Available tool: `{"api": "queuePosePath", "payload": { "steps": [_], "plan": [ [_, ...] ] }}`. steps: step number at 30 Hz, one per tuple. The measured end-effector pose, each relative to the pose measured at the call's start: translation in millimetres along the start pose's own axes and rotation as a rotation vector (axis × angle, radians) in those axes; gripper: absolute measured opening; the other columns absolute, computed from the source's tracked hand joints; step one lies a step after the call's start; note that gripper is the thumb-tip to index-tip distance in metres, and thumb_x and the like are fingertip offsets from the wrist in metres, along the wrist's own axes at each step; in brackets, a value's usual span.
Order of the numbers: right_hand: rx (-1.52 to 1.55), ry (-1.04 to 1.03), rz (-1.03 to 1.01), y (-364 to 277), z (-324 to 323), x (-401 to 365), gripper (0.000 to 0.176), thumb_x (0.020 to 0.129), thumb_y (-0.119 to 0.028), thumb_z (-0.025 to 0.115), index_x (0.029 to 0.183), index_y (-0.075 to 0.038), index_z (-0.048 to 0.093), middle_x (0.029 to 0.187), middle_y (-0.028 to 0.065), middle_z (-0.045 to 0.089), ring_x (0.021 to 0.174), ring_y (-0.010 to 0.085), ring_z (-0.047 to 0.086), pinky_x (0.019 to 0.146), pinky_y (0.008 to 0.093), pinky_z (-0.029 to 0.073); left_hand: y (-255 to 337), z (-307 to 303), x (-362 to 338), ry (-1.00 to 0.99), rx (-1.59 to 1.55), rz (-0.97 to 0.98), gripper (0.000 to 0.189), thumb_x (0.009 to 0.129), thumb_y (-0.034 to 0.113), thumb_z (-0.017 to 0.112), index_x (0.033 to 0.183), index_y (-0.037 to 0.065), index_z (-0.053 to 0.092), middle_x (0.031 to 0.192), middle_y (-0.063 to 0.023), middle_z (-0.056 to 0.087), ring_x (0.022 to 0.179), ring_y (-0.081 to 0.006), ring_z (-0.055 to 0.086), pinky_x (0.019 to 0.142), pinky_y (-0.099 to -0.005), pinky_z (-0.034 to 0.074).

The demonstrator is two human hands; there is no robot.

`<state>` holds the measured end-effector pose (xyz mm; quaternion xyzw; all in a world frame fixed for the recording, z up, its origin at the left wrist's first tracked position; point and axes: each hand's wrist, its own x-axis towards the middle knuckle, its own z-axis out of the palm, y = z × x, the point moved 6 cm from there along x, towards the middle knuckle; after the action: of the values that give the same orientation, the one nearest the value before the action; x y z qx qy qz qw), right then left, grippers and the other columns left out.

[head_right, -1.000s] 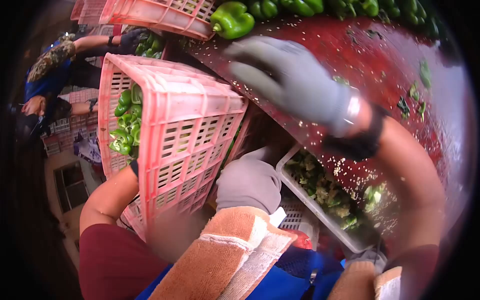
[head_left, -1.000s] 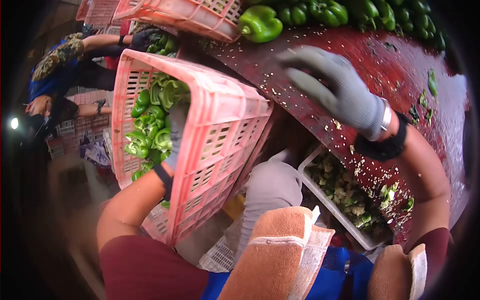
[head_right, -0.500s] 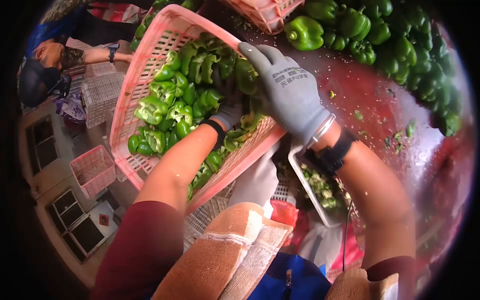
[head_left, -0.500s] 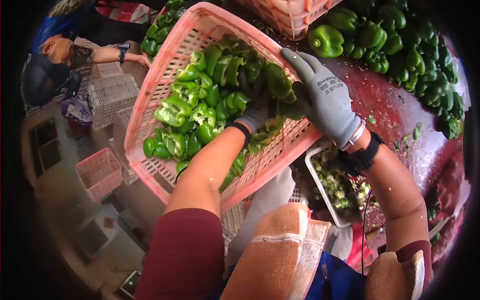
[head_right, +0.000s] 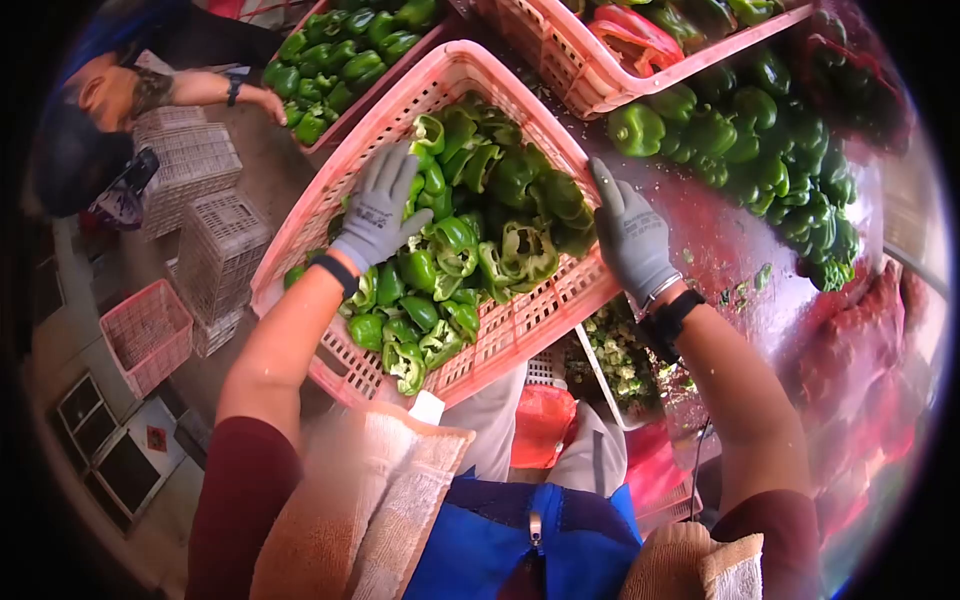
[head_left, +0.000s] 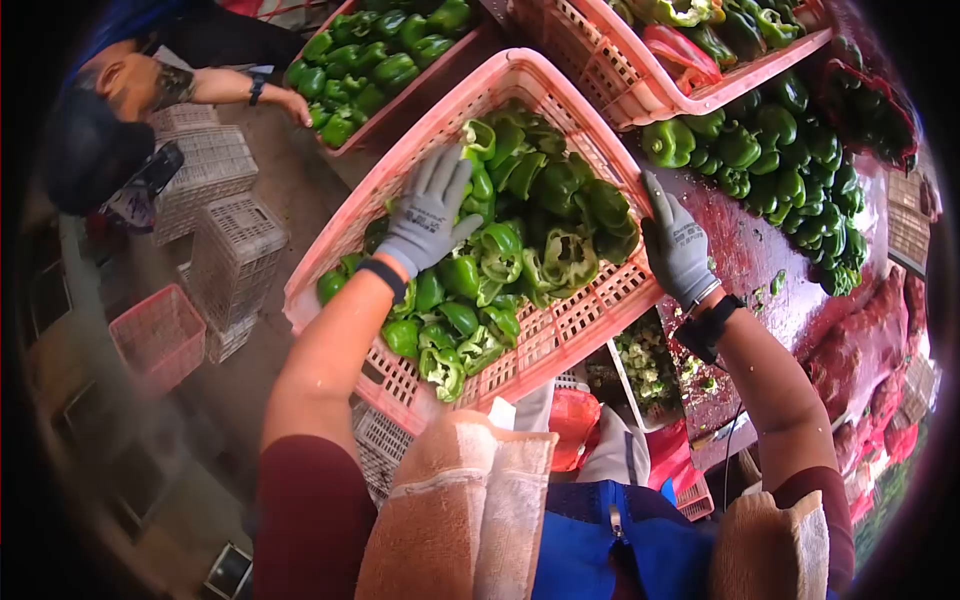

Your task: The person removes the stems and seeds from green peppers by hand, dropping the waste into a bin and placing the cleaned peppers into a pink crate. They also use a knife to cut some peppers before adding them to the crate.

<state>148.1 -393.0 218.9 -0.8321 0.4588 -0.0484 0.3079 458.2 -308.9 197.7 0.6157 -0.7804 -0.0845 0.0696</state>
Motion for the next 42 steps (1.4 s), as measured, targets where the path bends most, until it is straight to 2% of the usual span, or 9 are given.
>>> {"api": "queuePosePath", "payload": {
  "steps": [12, 15, 19, 21, 25, 28, 33, 35, 42],
  "plan": [
    [-0.005, 0.083, -0.154, -7.0, -3.2, 12.6, 0.062, 0.086, -0.002, 0.055, 0.146, -0.006, 0.039, 0.11, 0.0205, 0.06, 0.09, 0.0395, 0.063, 0.074, 0.0446, 0.053, -13.6, 93.8, 75.9, 0.096, 0.095, 0.096, 0.059, 0.077, 0.027, 0.069, 0.132, 0.013, 0.054, 0.137, -0.0112, 0.049, 0.127, -0.0318, 0.042, 0.108, -0.0469, 0.033],
    [0.034, -0.042, -0.077, 4.4, 2.1, 14.5, 0.066, 0.085, 0.004, 0.058, 0.148, -0.002, 0.037, 0.129, 0.0277, 0.056, 0.11, 0.0448, 0.059, 0.091, 0.0455, 0.051, -19.3, 112.0, 81.4, 0.055, 0.086, 0.095, 0.056, 0.077, 0.024, 0.066, 0.131, 0.014, 0.055, 0.134, -0.0111, 0.05, 0.125, -0.0336, 0.043, 0.106, -0.0483, 0.035],
    [-0.016, 0.056, -0.142, -5.8, -3.5, 16.8, 0.068, 0.082, -0.001, 0.059, 0.147, -0.006, 0.038, 0.114, 0.0231, 0.06, 0.092, 0.0414, 0.063, 0.077, 0.046, 0.052, -25.5, 129.5, 76.5, 0.002, 0.212, 0.094, 0.051, 0.09, 0.022, 0.046, 0.141, 0.019, 0.047, 0.142, -0.0077, 0.045, 0.133, -0.0306, 0.037, 0.11, -0.0476, 0.03],
    [-0.059, 0.07, -0.129, -4.9, -3.9, 17.8, 0.071, 0.082, -0.004, 0.061, 0.148, -0.007, 0.036, 0.121, 0.0237, 0.057, 0.101, 0.0415, 0.061, 0.083, 0.0456, 0.052, -21.8, 117.0, 80.4, 0.068, 0.165, 0.079, 0.049, 0.09, 0.021, 0.045, 0.138, 0.019, 0.05, 0.14, -0.0082, 0.047, 0.133, -0.0307, 0.038, 0.112, -0.0484, 0.028],
    [-0.125, 0.075, -0.176, -12.0, -4.0, 15.3, 0.073, 0.083, -0.004, 0.065, 0.149, -0.004, 0.034, 0.139, 0.0244, 0.047, 0.126, 0.043, 0.047, 0.106, 0.0466, 0.04, -7.1, 65.9, 68.4, 0.054, 0.024, -0.043, 0.046, 0.089, 0.025, 0.054, 0.134, 0.016, 0.056, 0.14, -0.011, 0.049, 0.134, -0.0333, 0.039, 0.112, -0.0521, 0.027],
    [-0.323, 0.231, -0.369, -55.1, -12.3, 18.9, 0.064, 0.076, -0.013, 0.069, 0.137, -0.004, 0.049, 0.139, 0.0227, 0.047, 0.126, 0.0431, 0.045, 0.106, 0.0533, 0.038, 10.2, -3.1, 3.4, 0.167, -0.098, -0.171, 0.051, 0.087, 0.029, 0.066, 0.134, 0.013, 0.055, 0.14, -0.0137, 0.049, 0.134, -0.0374, 0.039, 0.11, -0.0561, 0.029],
    [-0.094, -0.11, -0.588, -175.2, 64.3, 48.2, 0.058, 0.082, -0.027, 0.07, 0.134, -0.011, 0.053, 0.142, 0.0157, 0.048, 0.133, 0.0415, 0.039, 0.109, 0.0564, 0.032, -30.2, -40.6, -162.4, 0.287, 0.207, -0.82, 0.062, 0.086, 0.035, 0.065, 0.137, 0.004, 0.047, 0.141, -0.0194, 0.044, 0.133, -0.0416, 0.035, 0.11, -0.0599, 0.023],
    [-0.152, -0.177, -0.643, -203.2, 123.3, 63.8, 0.059, 0.086, -0.038, 0.066, 0.139, -0.017, 0.051, 0.145, 0.016, 0.045, 0.136, 0.0421, 0.037, 0.112, 0.0585, 0.027, -43.3, -14.1, -209.7, 0.383, 0.027, -1.07, 0.065, 0.086, 0.039, 0.065, 0.136, 0.001, 0.046, 0.141, -0.0208, 0.042, 0.135, -0.0433, 0.032, 0.112, -0.0584, 0.023],
    [-0.305, -0.318, -0.761, -230.2, 227.9, 103.5, 0.064, 0.081, -0.05, 0.068, 0.14, -0.035, 0.05, 0.153, 0.0127, 0.036, 0.14, 0.0384, 0.032, 0.11, 0.0659, 0.024, -53.1, 45.6, -187.8, 0.14, 0.083, -0.907, 0.047, 0.082, 0.027, 0.067, 0.121, 0.004, 0.056, 0.136, -0.0077, 0.045, 0.129, -0.0385, 0.033, 0.108, -0.0545, 0.025]
  ]
}}
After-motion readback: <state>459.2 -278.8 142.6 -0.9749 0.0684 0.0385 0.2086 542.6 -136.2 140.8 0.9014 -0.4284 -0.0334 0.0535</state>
